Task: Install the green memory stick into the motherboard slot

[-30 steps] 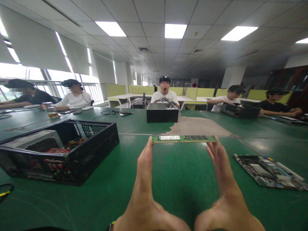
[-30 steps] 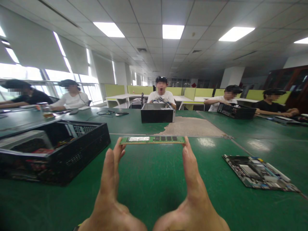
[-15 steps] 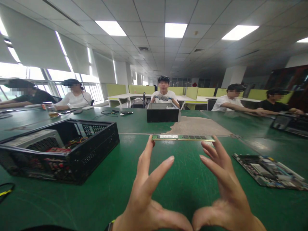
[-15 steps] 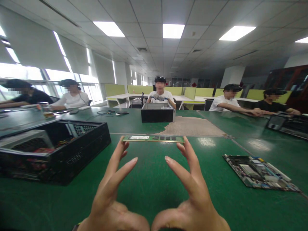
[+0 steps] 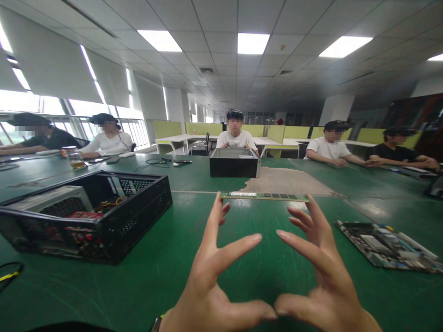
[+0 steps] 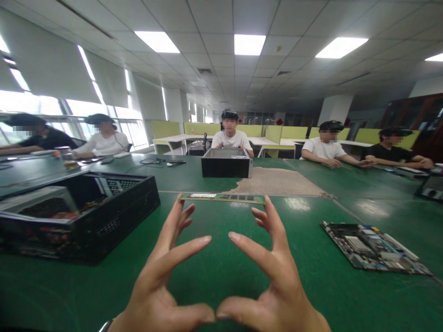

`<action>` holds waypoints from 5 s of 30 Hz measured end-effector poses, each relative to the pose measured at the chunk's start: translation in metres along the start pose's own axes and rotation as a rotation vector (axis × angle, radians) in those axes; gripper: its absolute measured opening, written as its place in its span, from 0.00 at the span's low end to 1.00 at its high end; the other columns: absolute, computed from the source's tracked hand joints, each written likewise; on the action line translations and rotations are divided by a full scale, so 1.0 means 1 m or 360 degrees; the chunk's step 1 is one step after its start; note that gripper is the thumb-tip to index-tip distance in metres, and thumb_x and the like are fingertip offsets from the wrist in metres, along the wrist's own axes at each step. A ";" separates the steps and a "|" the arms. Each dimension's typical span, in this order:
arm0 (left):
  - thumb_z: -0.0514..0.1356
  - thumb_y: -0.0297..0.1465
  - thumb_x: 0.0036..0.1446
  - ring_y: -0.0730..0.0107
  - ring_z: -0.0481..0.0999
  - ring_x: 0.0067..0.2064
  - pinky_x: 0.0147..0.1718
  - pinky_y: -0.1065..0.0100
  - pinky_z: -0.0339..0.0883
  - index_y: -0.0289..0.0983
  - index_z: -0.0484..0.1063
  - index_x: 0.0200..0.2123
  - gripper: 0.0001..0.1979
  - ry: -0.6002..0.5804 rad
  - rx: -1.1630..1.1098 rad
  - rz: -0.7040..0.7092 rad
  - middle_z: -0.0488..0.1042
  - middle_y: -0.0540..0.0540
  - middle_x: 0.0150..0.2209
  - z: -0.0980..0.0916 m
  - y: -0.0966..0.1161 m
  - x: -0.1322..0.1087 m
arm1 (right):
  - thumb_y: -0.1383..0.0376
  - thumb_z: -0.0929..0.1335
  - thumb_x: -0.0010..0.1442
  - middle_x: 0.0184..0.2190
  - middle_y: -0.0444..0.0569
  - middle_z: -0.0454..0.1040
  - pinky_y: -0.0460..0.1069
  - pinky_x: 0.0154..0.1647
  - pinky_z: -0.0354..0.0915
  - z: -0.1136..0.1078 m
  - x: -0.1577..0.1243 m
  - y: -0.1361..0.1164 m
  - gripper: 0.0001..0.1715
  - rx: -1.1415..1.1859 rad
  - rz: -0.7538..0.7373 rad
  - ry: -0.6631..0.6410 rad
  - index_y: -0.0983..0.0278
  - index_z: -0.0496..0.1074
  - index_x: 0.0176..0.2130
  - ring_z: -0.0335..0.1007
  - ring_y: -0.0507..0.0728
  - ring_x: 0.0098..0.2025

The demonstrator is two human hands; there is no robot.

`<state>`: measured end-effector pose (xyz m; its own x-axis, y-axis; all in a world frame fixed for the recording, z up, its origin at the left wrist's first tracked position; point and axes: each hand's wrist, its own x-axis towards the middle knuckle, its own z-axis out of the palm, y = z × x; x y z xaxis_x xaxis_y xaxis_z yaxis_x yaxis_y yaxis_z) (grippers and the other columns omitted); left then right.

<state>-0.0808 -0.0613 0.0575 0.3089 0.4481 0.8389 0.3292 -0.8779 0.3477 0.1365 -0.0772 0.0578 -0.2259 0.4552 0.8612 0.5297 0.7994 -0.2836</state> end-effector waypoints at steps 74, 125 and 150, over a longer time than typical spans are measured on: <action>0.62 0.20 0.41 0.38 0.46 0.67 0.57 0.40 0.56 0.47 0.66 0.55 0.35 0.0063 0.0314 0.0010 0.29 0.44 0.69 0.014 0.009 0.002 | 0.75 0.69 0.51 0.70 0.48 0.31 0.65 0.53 0.66 0.019 -0.004 -0.003 0.40 -0.0079 0.0022 0.0080 0.48 0.63 0.59 0.58 0.69 0.61; 0.61 0.18 0.37 0.37 0.46 0.66 0.58 0.41 0.53 0.47 0.67 0.54 0.38 0.0082 0.0286 -0.0065 0.29 0.43 0.69 0.013 0.020 0.004 | 0.75 0.68 0.46 0.70 0.54 0.31 0.65 0.54 0.64 0.020 -0.005 -0.011 0.41 0.0022 0.0013 0.0095 0.55 0.63 0.58 0.60 0.69 0.60; 0.65 0.23 0.39 0.34 0.50 0.65 0.55 0.42 0.58 0.48 0.67 0.56 0.37 0.0041 0.0482 0.0071 0.26 0.45 0.69 0.005 0.017 0.003 | 0.76 0.69 0.46 0.70 0.52 0.32 0.63 0.51 0.68 0.016 -0.002 -0.012 0.44 0.0015 -0.0054 0.0083 0.52 0.62 0.60 0.61 0.69 0.59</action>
<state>-0.0695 -0.0738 0.0637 0.3073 0.4025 0.8623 0.5683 -0.8044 0.1729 0.1174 -0.0818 0.0528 -0.2002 0.4071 0.8912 0.5147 0.8177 -0.2578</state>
